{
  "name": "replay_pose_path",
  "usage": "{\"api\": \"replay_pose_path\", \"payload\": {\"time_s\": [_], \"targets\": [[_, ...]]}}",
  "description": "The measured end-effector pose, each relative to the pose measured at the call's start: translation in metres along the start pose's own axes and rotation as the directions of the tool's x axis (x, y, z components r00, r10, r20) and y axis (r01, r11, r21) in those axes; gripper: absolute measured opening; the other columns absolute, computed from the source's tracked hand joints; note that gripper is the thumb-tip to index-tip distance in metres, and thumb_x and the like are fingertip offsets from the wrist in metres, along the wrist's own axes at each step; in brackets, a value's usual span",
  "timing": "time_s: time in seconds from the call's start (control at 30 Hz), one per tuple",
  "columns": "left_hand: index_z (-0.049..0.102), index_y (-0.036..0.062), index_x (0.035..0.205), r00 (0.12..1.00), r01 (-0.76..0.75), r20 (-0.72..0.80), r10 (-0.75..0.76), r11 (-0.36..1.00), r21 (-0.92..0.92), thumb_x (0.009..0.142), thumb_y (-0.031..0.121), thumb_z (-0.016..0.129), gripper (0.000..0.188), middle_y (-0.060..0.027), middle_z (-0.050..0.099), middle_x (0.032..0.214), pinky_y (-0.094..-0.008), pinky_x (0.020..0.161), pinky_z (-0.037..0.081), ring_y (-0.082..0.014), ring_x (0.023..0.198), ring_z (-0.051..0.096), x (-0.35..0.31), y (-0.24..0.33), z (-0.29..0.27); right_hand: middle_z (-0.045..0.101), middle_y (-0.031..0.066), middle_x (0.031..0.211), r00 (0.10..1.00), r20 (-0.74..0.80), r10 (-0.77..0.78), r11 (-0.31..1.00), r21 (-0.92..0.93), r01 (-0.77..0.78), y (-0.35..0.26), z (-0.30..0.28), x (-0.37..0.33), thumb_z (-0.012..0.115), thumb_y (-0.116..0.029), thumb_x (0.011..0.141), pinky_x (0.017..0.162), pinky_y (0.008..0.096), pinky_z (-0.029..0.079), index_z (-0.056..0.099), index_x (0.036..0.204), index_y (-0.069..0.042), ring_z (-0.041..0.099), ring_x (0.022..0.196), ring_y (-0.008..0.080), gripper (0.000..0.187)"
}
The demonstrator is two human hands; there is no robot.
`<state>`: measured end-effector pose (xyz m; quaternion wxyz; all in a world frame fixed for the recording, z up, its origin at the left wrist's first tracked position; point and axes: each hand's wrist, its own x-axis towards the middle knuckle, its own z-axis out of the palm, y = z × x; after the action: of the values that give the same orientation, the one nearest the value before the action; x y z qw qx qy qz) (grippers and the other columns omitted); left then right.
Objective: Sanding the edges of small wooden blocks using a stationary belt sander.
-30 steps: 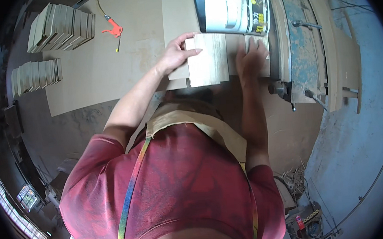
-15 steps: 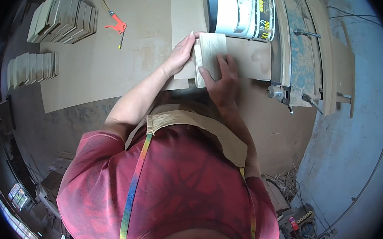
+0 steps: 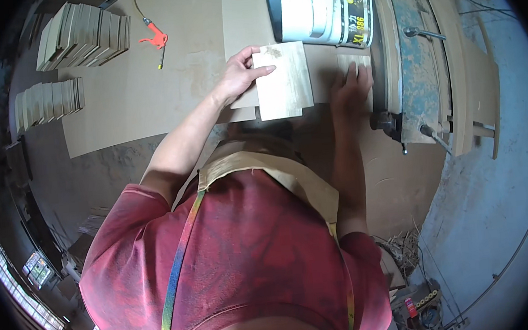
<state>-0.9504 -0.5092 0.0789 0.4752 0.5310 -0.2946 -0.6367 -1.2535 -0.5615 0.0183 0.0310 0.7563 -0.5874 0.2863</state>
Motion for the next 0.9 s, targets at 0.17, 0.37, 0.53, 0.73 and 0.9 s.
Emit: {"api": "replay_pose_path", "payload": {"time_s": [0.17, 0.37, 0.53, 0.73, 0.9], "targets": [[0.064, 0.0015, 0.140, 0.998, -0.001, -0.059, 0.006, 0.996, 0.089, 0.095, 0.001, 0.085, 0.050, -0.0104, 0.076, 0.112, -0.0271, 0.088, 0.063, -0.0145, 0.092, 0.074, 0.001, 0.001, 0.008, 0.066, 0.0220, 0.140, 0.998, -0.065, 0.013, 1.000, -0.002, -0.013, -0.005, -0.008, -0.012, 0.074, -0.016, 0.099, 0.113, 0.0538, 0.051, 0.068, 0.136, 0.002, 0.059, 0.138, 0.0480, 0.041], [0.064, -0.0004, 0.139, 0.999, -0.028, -0.033, 0.033, 0.992, 0.125, 0.094, 0.006, 0.087, 0.050, -0.0117, 0.075, 0.111, -0.0278, 0.087, 0.062, -0.0157, 0.092, 0.073, 0.001, -0.004, 0.002, 0.067, 0.0230, 0.138, 1.000, -0.023, 0.002, 1.000, -0.012, -0.003, -0.010, -0.016, 0.004, 0.074, -0.016, 0.099, 0.113, 0.0545, 0.051, 0.068, 0.136, 0.002, 0.059, 0.137, 0.0483, 0.041], [0.066, 0.0016, 0.138, 0.998, -0.036, -0.052, 0.047, 0.978, 0.205, 0.094, 0.012, 0.088, 0.050, -0.0129, 0.075, 0.112, -0.0298, 0.089, 0.061, -0.0174, 0.096, 0.073, 0.004, -0.003, 0.002, 0.067, 0.0241, 0.136, 0.998, 0.041, 0.039, 0.998, -0.052, -0.037, -0.011, -0.019, 0.005, 0.073, -0.016, 0.100, 0.112, 0.0548, 0.051, 0.069, 0.136, 0.003, 0.060, 0.134, 0.0484, 0.041], [0.073, 0.0064, 0.134, 0.993, 0.082, -0.111, -0.049, 0.948, 0.308, 0.093, 0.022, 0.091, 0.047, -0.0132, 0.076, 0.114, -0.0310, 0.094, 0.060, -0.0189, 0.102, 0.073, 0.012, -0.003, 0.001, 0.068, 0.0257, 0.133, 0.974, -0.152, -0.166, 0.982, -0.111, 0.151, -0.004, -0.005, -0.004, 0.072, -0.018, 0.101, 0.111, 0.0533, 0.051, 0.069, 0.136, 0.004, 0.062, 0.128, 0.0479, 0.041], [0.077, 0.0087, 0.129, 0.985, 0.005, -0.162, 0.065, 0.918, 0.397, 0.091, 0.030, 0.093, 0.046, -0.0117, 0.077, 0.116, -0.0295, 0.094, 0.059, -0.0184, 0.101, 0.073, 0.009, -0.004, 0.009, 0.066, 0.0292, 0.137, 0.993, 0.013, 0.115, 0.980, 0.160, -0.115, -0.042, -0.010, 0.026, 0.076, -0.025, 0.099, 0.108, 0.0543, 0.053, 0.068, 0.139, 0.003, 0.062, 0.127, 0.0484, 0.049]]}}
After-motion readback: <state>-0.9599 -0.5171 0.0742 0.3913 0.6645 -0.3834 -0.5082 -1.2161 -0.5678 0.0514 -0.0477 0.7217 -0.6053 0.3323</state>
